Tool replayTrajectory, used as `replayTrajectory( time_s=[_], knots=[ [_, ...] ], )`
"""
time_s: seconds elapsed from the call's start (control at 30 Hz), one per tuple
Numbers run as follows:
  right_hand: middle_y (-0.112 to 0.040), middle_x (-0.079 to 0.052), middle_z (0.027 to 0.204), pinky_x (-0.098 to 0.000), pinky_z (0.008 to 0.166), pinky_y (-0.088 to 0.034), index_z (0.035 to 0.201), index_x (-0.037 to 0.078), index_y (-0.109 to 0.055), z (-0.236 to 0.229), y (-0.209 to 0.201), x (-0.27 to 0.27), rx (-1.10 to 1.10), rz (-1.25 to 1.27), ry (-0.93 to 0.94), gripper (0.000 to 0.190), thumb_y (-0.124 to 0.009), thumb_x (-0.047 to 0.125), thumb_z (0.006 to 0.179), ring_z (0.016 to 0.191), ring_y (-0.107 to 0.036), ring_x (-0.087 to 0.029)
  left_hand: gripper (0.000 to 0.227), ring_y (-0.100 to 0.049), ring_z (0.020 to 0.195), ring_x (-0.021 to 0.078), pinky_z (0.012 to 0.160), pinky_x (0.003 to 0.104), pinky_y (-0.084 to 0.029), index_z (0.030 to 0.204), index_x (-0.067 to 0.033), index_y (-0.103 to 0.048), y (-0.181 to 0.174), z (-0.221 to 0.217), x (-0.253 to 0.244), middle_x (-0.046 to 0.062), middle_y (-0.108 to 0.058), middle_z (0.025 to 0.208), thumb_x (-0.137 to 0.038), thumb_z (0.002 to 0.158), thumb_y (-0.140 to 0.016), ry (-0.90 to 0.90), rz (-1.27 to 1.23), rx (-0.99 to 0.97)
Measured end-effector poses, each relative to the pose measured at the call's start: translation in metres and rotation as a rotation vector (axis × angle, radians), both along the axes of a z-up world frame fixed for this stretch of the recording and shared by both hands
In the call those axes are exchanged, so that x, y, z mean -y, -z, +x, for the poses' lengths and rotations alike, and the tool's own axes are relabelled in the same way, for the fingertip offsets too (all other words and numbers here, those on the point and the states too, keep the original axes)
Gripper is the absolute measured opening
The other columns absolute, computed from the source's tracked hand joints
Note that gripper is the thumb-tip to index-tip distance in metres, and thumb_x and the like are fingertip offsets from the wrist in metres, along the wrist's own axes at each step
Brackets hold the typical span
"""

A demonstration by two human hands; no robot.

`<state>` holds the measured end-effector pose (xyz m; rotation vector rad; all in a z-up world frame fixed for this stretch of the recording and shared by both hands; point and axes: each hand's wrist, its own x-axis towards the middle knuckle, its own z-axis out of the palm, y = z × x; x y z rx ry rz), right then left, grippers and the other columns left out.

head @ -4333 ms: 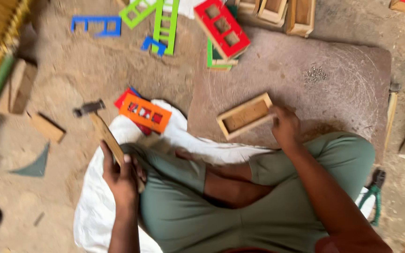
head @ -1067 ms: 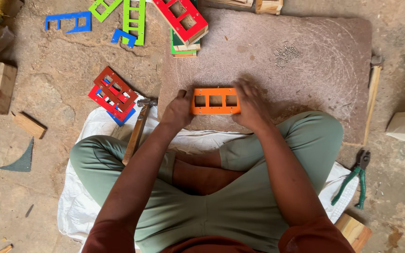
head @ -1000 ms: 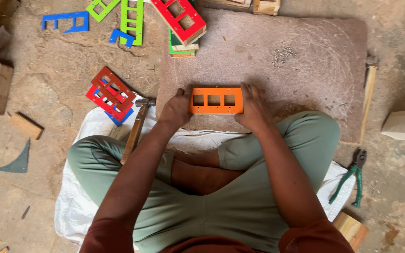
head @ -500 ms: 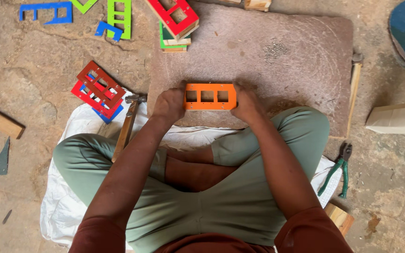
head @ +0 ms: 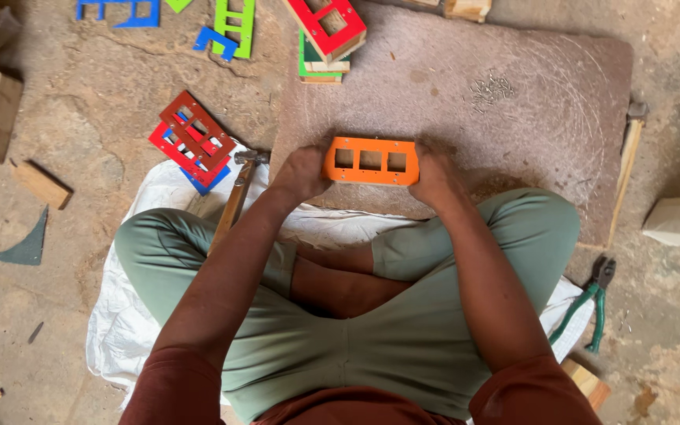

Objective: The person sits on the floor and assembles small colorful wooden frames by hammering nails into them. They handle red and orange frames, positioning nails and striking them with a hammer to secure the pieces together.

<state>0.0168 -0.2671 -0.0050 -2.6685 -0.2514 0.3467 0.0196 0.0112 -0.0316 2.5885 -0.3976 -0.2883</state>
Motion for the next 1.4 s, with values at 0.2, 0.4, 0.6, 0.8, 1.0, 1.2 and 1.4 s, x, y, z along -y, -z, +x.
replayTrajectory(
  time_s=[0.2, 0.4, 0.6, 0.8, 1.0, 1.2, 1.4],
  knots=[
    [-0.058, -0.033, 0.130, -0.0502, 0.097, -0.051, 0.146, -0.010, -0.041, -0.005, 0.026, 0.017, 0.153, 0.081, -0.061, 0.099, -0.086, 0.007, 0.059, 0.117, -0.060, -0.048, 0.117, -0.064, 0.102, 0.0501, 0.088, 0.049, -0.054, 0.152, 0.0144, -0.018, 0.023, -0.013, -0.012, 0.036, -0.063, 0.115, -0.012, 0.061, -0.088, -0.076, -0.203, 0.108],
    [-0.076, -0.020, 0.105, -0.0393, 0.086, -0.057, 0.132, -0.001, -0.063, -0.012, 0.054, 0.036, 0.059, 0.367, 0.136, 0.049, -0.073, 0.009, 0.084, 0.096, -0.075, -0.030, 0.030, -0.071, 0.095, 0.0409, 0.085, 0.047, -0.055, 0.122, -0.0047, -0.070, 0.022, -0.036, 0.007, 0.024, -0.073, 0.100, -0.013, 0.093, -0.067, -0.415, -0.343, 0.158],
    [-0.074, -0.013, 0.088, -0.0325, 0.073, -0.055, 0.122, 0.005, -0.073, -0.011, 0.069, 0.035, -0.017, 0.531, 0.240, 0.034, -0.060, 0.001, 0.091, 0.077, -0.071, -0.020, 0.021, -0.069, 0.088, 0.0436, 0.082, 0.050, -0.054, 0.106, -0.0039, -0.077, 0.012, -0.033, 0.023, 0.026, -0.071, 0.094, -0.010, 0.089, -0.068, -0.498, -0.250, 0.216],
    [-0.072, -0.008, 0.085, -0.0265, 0.064, -0.055, 0.119, 0.004, -0.077, -0.007, 0.092, 0.038, -0.121, 0.701, 0.399, 0.041, -0.053, -0.006, 0.087, 0.070, -0.067, -0.014, 0.014, -0.069, 0.086, 0.0435, 0.079, 0.051, -0.055, 0.097, -0.0017, -0.076, 0.016, -0.035, 0.026, 0.024, -0.071, 0.095, -0.007, 0.088, -0.067, -0.501, -0.122, 0.238],
    [-0.073, -0.008, 0.087, -0.0263, 0.061, -0.058, 0.114, -0.003, -0.075, -0.003, 0.104, 0.041, -0.213, 0.898, 0.512, 0.030, -0.058, -0.004, 0.089, 0.070, -0.069, -0.013, 0.014, -0.069, 0.084, 0.0428, 0.078, 0.051, -0.055, 0.098, -0.0021, -0.075, 0.018, -0.035, 0.029, 0.022, -0.070, 0.094, -0.005, 0.089, -0.065, -0.488, -0.109, 0.252],
    [-0.074, -0.012, 0.087, -0.0275, 0.061, -0.059, 0.113, -0.005, -0.075, -0.003, 0.097, 0.034, -0.171, 0.844, 0.527, 0.026, -0.060, -0.001, 0.092, 0.069, -0.068, -0.014, 0.015, -0.068, 0.084, 0.0430, 0.077, 0.051, -0.054, 0.100, -0.0029, -0.076, 0.014, -0.036, 0.028, 0.022, -0.070, 0.092, -0.008, 0.089, -0.066, -0.499, -0.149, 0.262],
    [-0.074, -0.010, 0.089, -0.0277, 0.061, -0.060, 0.110, -0.005, -0.074, -0.005, 0.093, 0.035, -0.197, 0.878, 0.563, 0.025, -0.061, -0.001, 0.090, 0.069, -0.070, -0.014, 0.019, -0.068, 0.085, 0.0428, 0.079, 0.051, -0.054, 0.105, -0.0038, -0.076, 0.015, -0.039, 0.029, 0.022, -0.070, 0.094, -0.008, 0.089, -0.066, -0.512, -0.180, 0.269]
  ],
)
